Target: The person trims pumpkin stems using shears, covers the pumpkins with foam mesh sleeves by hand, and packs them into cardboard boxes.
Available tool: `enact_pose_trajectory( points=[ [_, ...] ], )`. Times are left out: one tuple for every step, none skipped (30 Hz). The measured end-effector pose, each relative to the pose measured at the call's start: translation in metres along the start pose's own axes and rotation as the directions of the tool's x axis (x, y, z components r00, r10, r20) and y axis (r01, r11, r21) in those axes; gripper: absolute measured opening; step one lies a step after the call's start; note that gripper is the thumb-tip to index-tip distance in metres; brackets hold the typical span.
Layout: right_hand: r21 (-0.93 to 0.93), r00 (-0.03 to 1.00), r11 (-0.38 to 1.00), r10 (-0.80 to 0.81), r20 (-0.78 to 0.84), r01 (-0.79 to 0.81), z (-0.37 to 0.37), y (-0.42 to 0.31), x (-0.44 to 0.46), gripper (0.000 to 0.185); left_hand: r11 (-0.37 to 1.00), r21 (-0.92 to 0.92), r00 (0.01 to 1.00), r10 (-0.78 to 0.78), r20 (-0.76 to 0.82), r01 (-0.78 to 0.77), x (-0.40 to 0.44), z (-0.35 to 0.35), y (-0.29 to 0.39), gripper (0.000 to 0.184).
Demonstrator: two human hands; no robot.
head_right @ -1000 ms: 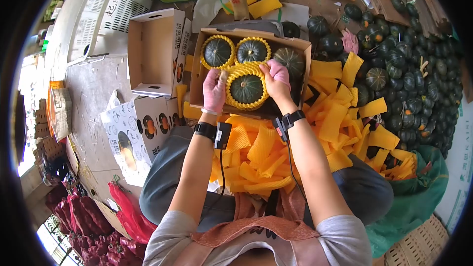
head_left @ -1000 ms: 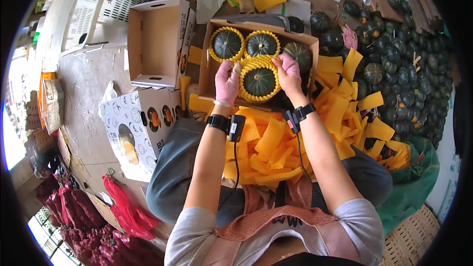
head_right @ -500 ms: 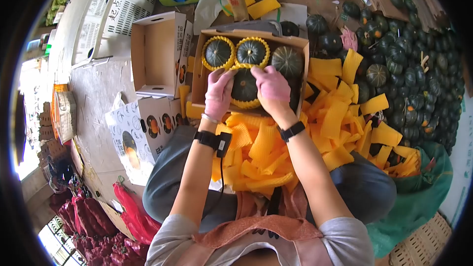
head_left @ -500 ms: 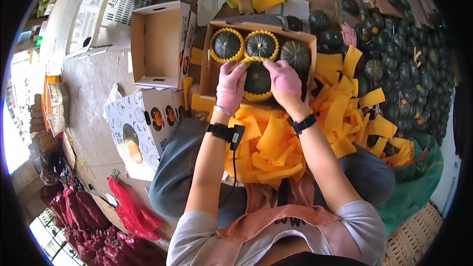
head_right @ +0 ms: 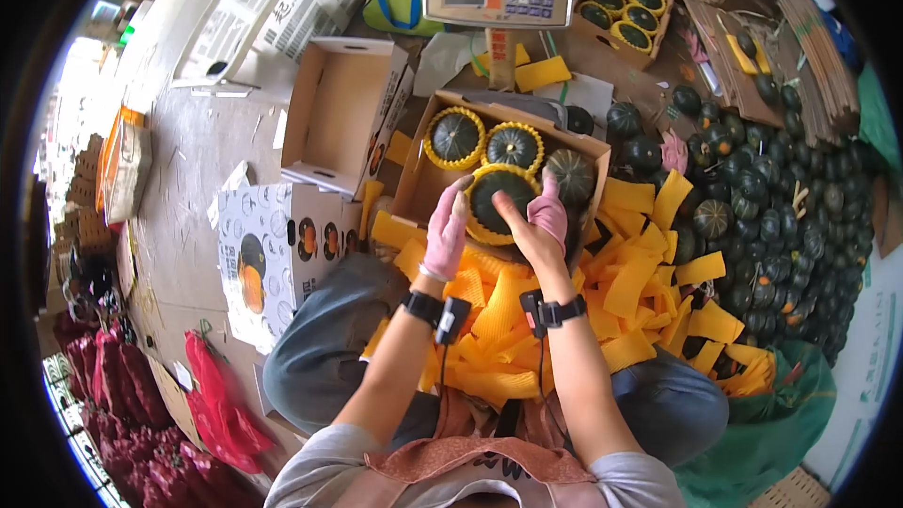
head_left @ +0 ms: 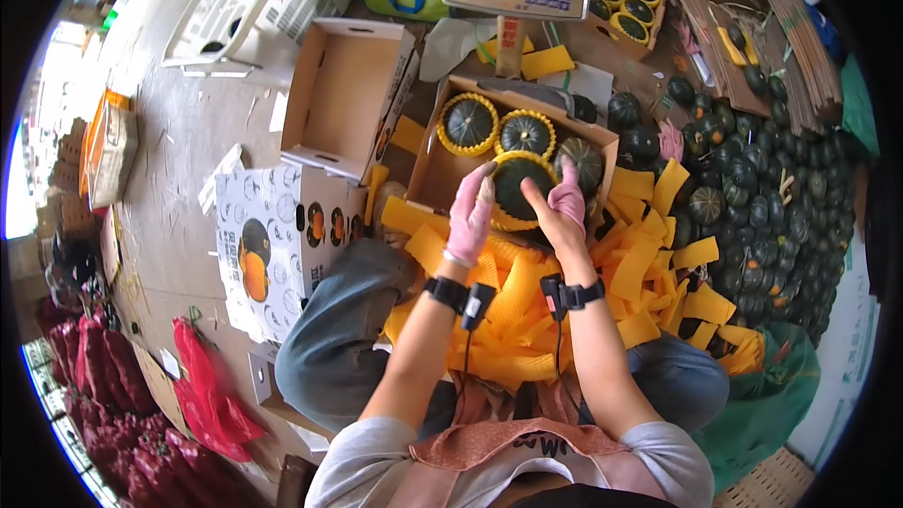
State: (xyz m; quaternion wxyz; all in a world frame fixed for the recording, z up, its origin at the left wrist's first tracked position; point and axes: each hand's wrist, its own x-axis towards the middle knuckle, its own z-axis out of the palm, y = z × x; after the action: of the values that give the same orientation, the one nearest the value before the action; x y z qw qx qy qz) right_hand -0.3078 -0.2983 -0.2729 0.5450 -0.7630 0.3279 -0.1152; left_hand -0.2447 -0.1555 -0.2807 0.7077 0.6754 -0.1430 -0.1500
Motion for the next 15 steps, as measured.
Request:
enact_pose_trajectory(
  points=[
    [-0.266,0.962,0.933,-0.266,-0.059,0.241,-0.002,-0.013,-0.006,0.095,0.999,-0.011,0.998,0.034,-0.06,-0.035,-0.012,0.008,0.015,0.039],
    [-0.515,0.854,0.742,-0.519,-0.035,0.43,-0.002,-0.023,-0.012,0.104,0.993,-0.114,0.998,0.012,-0.064,-0.019,-0.023,0.016,0.029,0.04],
    [-0.335,0.936,0.883,-0.353,-0.012,0.329,-0.002,-0.029,-0.015,0.108,0.976,-0.215,0.996,0.012,-0.093,-0.031,-0.033,0.022,0.031,0.04],
    [0.514,0.976,0.853,-0.178,0.124,0.09,0.006,-0.03,-0.012,0.099,0.948,-0.314,0.992,0.017,-0.126,-0.057,-0.039,0.025,0.03,0.04],
    [0.607,0.964,0.794,-0.181,0.197,0.026,0.008,-0.037,-0.009,0.094,0.917,-0.398,0.99,-0.05,-0.135,-0.007,-0.038,0.021,0.031,0.038],
    [0.687,0.946,0.725,-0.188,0.265,-0.048,0.01,-0.045,-0.006,0.09,0.832,-0.554,0.989,-0.1,-0.11,0.022,-0.037,0.01,0.032,0.034],
    [0.686,0.927,0.725,-0.293,0.234,0.056,0.021,-0.045,-0.003,0.086,0.888,-0.459,0.976,-0.086,-0.202,-0.017,-0.034,-0.004,0.039,0.032],
    [0.685,0.895,0.711,-0.398,0.202,0.161,0.035,-0.041,0.004,0.083,0.934,-0.355,0.956,-0.062,-0.288,-0.047,-0.029,-0.018,0.042,0.031],
    [0.52,0.859,0.777,-0.49,0.147,0.354,0.049,-0.038,0.011,0.086,1.0,0.011,0.904,0.008,-0.428,-0.004,-0.024,-0.033,0.023,0.036],
    [0.299,0.812,0.793,-0.577,0.089,0.531,0.064,-0.035,0.018,0.089,0.926,0.367,0.844,0.123,-0.523,0.093,-0.022,-0.047,0.0,0.043],
    [0.069,0.755,0.755,-0.655,0.031,0.652,0.078,-0.037,0.024,0.093,0.859,0.462,0.834,0.078,-0.546,0.223,-0.021,-0.056,-0.007,0.049],
    [-0.085,0.662,0.659,-0.749,0.014,0.747,0.092,-0.039,0.028,0.097,0.767,0.542,0.817,0.039,-0.575,0.344,-0.018,-0.066,-0.013,0.056],
    [-0.067,0.686,0.683,-0.727,0.034,0.727,0.106,-0.034,0.029,0.098,0.797,0.518,0.855,0.002,-0.518,0.312,-0.019,-0.076,-0.034,0.06],
    [-0.05,0.71,0.708,-0.703,0.056,0.705,0.119,-0.028,0.03,0.099,0.843,0.458,0.863,-0.013,-0.506,0.281,-0.018,-0.081,-0.047,0.055],
    [-0.086,0.748,0.743,-0.658,0.084,0.663,0.126,-0.02,0.027,0.099,0.881,0.398,0.873,-0.032,-0.487,0.255,-0.018,-0.083,-0.06,0.051]
  ],
)
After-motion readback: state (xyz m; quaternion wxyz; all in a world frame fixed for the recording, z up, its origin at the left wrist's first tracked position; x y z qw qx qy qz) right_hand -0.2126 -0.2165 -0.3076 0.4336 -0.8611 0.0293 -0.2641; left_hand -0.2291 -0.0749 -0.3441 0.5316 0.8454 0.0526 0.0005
